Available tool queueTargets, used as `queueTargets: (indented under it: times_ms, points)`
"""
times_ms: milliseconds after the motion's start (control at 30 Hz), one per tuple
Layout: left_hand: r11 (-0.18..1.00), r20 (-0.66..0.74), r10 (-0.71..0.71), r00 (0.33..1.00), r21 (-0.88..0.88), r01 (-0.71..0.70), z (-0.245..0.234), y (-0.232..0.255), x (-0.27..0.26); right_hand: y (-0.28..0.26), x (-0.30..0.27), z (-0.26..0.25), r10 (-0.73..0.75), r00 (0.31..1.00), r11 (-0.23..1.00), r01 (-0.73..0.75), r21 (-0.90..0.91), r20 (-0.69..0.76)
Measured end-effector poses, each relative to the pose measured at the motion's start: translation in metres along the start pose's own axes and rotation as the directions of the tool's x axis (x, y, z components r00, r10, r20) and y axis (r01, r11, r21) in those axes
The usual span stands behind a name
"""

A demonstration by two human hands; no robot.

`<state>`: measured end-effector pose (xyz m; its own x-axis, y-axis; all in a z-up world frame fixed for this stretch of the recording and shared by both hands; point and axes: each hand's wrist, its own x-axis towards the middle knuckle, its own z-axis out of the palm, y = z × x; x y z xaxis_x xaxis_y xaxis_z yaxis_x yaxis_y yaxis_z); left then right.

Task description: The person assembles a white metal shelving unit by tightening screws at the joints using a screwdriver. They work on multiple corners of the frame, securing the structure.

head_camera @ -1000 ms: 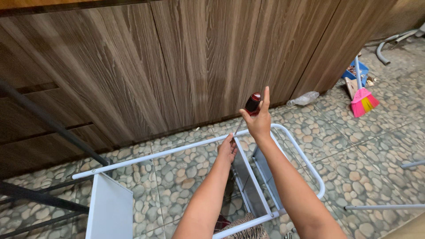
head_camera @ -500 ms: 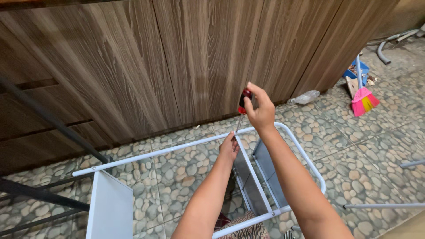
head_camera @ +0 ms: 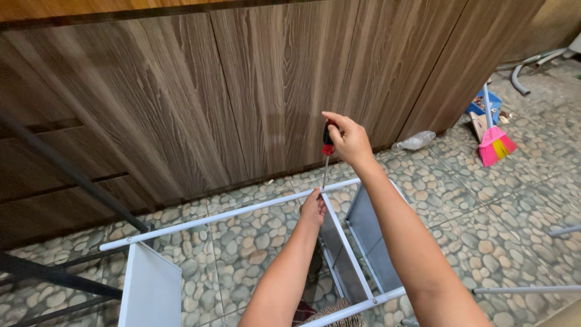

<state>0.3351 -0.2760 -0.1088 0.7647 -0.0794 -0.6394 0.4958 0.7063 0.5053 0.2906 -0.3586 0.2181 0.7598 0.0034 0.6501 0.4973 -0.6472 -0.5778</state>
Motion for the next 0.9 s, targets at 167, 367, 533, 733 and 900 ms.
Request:
queueTargets:
  times_ms: [167, 367, 533, 733, 900]
  points:
    - [1.0, -0.043, -0.001, 0.999, -0.001, 0.001, 0.002, 0.002, -0.003, -0.008, 0.003, -0.003, -0.022, 0.999, 0.994, 0.018, -0.112, -0.03]
    - [1.0, -0.069, 0.014, 0.998, 0.003, -0.014, 0.002, 0.001, -0.005, -0.01, -0.014, 0.007, -0.18, 0.982, 0.972, 0.169, -0.161, -0.058]
    - [1.0, -0.064, 0.016, 0.998, 0.011, -0.015, 0.004, 0.002, -0.004, -0.007, -0.006, -0.005, -0.304, 0.952, 0.945, 0.305, -0.122, 0.028]
    - [0.998, -0.089, 0.056, 0.994, 0.039, -0.053, 0.004, 0.003, -0.007, -0.021, 0.001, -0.018, 0.012, 0.992, 0.997, -0.002, -0.077, 0.126]
    - [0.994, -0.142, 0.069, 0.987, 0.089, -0.057, 0.005, 0.003, -0.006, -0.02, -0.003, 0.001, -0.012, 0.994, 0.978, -0.01, -0.206, -0.105]
